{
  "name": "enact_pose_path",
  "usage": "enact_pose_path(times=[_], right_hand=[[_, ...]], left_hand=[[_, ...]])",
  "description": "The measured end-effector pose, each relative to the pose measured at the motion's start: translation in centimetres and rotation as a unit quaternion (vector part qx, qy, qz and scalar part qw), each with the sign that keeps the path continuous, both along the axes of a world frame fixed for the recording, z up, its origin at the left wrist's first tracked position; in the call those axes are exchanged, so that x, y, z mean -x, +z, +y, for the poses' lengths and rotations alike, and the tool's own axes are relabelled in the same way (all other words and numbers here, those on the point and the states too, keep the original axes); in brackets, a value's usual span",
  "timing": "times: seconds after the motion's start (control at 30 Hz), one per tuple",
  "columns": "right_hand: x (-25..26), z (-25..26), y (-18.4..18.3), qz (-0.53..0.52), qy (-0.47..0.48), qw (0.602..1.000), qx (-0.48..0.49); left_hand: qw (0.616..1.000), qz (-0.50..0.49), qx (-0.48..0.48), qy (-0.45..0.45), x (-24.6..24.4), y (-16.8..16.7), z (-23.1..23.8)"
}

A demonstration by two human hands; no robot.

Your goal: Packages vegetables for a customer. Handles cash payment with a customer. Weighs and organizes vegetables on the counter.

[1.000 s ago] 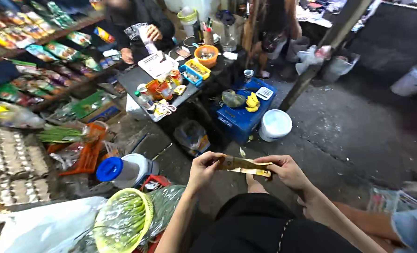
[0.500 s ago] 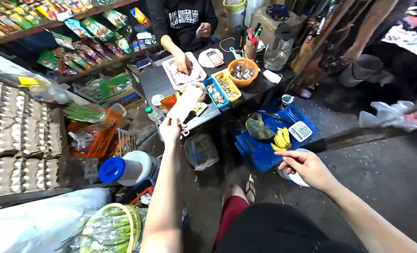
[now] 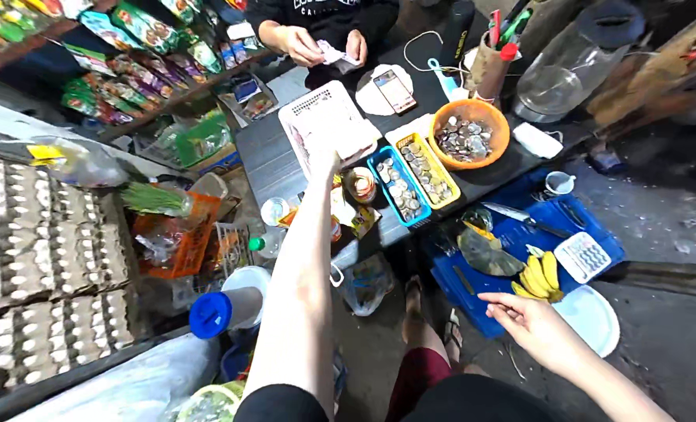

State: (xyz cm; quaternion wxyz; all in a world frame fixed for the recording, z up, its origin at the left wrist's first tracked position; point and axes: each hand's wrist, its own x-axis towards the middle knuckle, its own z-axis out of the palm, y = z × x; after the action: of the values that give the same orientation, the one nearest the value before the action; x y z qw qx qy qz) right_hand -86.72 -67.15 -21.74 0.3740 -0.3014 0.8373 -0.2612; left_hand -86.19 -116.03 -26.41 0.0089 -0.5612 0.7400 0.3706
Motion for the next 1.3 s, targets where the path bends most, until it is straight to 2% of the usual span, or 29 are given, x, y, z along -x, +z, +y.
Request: enact_pose_path(times=[0.07,0.1,0.2,0.33,0.43,0.57,0.67,0.77,0.87,0.97,1.1,1.2,1.3], right_hand=[[1.0,-1.9,-0.6,0.026,0.005,1.0,-0.005],[1.3,-2.7,-0.8,0.035,0.006,0.999,-0.006],[1.8,-4.6,-1.7,0.069,0.011,0.998,0.009],[1.5,-5.9,-3.6,0.061,0.028,0.998,0.003],[1.5,-6.5,-4.4,0.054,0.038,0.998,-0.006],[1.8,-7.1,-4.6,0.072,0.045,0.996,-0.016],[2.1,-7.2,-4.9,0.096,0.047,0.994,-0.012],[2.8,-8.0,-4.3,0.109,0.047,0.993,-0.007],[3.7,-9.4,-3.0,0.115,0.046,0.992,0.016],[4.6,-12.2,-2.0,0.12,0.037,0.988,0.092],[5.1,-17.9,0.4,0.114,0.035,0.974,0.194],[5.1,-22.0,1.6,0.089,-0.026,0.961,0.261],[5.8,-24.7,2.4,0.027,-0.055,0.956,0.286]], left_hand=[[0.987,-0.124,0.029,-0.094,1.2,0.7,-1.5],[0.979,-0.162,0.046,-0.112,1.5,0.6,-2.4],[0.972,-0.204,0.086,-0.075,2.2,0.1,-5.6],[0.968,-0.189,0.156,-0.06,2.2,-2.6,-9.7],[0.959,-0.181,0.207,-0.064,2.4,-4.4,-10.7],[0.973,-0.141,0.18,0.011,3.1,-6.4,-11.6],[0.98,-0.107,0.145,0.084,3.4,-6.1,-12.2],[0.984,-0.026,0.09,0.15,2.6,-5.2,-13.3],[0.984,0.044,0.035,0.167,1.0,-2.3,-14.0],[0.986,0.108,0.073,0.102,-1.2,2.1,-11.9],[0.962,0.207,0.174,-0.047,-4.5,6.2,-4.8],[0.934,0.321,0.098,-0.126,-6.5,7.7,2.5],[0.905,0.409,-0.028,-0.116,-7.0,7.0,7.1]])
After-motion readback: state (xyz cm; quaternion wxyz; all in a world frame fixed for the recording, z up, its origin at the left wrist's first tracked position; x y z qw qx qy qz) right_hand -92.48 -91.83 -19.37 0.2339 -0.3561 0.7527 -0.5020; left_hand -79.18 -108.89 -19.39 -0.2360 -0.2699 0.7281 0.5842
